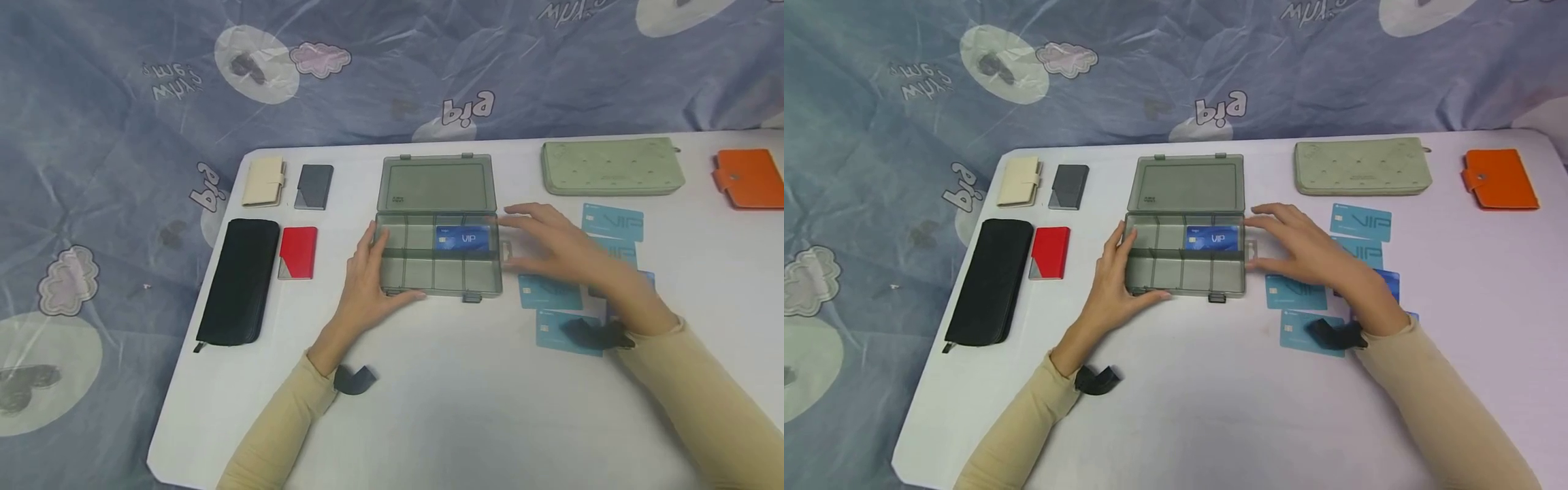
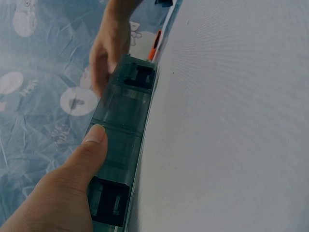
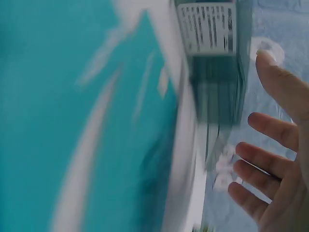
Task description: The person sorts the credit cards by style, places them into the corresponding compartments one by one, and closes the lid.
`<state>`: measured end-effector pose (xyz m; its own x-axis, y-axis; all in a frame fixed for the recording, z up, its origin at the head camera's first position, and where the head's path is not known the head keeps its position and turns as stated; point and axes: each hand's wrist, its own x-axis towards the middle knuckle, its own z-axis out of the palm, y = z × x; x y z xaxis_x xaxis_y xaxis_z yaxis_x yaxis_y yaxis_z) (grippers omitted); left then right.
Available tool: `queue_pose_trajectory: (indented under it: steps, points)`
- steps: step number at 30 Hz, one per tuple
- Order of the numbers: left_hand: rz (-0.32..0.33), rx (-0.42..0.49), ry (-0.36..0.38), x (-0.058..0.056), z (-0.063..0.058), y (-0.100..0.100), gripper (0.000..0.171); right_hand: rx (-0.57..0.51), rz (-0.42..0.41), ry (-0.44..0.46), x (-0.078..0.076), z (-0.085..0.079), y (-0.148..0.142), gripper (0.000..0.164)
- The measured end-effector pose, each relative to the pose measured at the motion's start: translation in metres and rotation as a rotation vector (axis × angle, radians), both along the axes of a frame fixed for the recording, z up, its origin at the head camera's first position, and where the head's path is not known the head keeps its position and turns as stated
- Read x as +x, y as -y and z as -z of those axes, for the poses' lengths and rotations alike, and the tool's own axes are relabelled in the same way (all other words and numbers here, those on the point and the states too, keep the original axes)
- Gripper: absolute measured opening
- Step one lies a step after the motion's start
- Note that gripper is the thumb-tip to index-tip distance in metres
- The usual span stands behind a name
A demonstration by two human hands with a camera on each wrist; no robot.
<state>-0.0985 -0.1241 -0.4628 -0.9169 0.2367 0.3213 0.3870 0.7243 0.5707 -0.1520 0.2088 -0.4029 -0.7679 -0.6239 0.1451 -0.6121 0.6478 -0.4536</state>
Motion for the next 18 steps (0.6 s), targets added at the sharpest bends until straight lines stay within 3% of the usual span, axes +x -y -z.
queue_pose_trajectory:
  steps: [5,9,14,18]
  points:
    - [0.004,0.013,0.002,0.000,-0.001,0.000,0.110,0.108,0.033,0.059,0.020,0.004,-0.037,0.080]
    - [-0.003,0.006,0.010,0.001,-0.001,0.002,0.108,0.178,0.050,0.073,0.031,0.006,-0.050,0.073]
    - [-0.006,0.003,0.009,0.001,0.000,0.001,0.109,0.205,0.056,0.061,0.035,0.004,-0.053,0.062]
    - [0.008,0.008,0.012,-0.001,0.001,-0.003,0.111,0.216,0.059,0.103,0.036,0.000,-0.056,0.062]
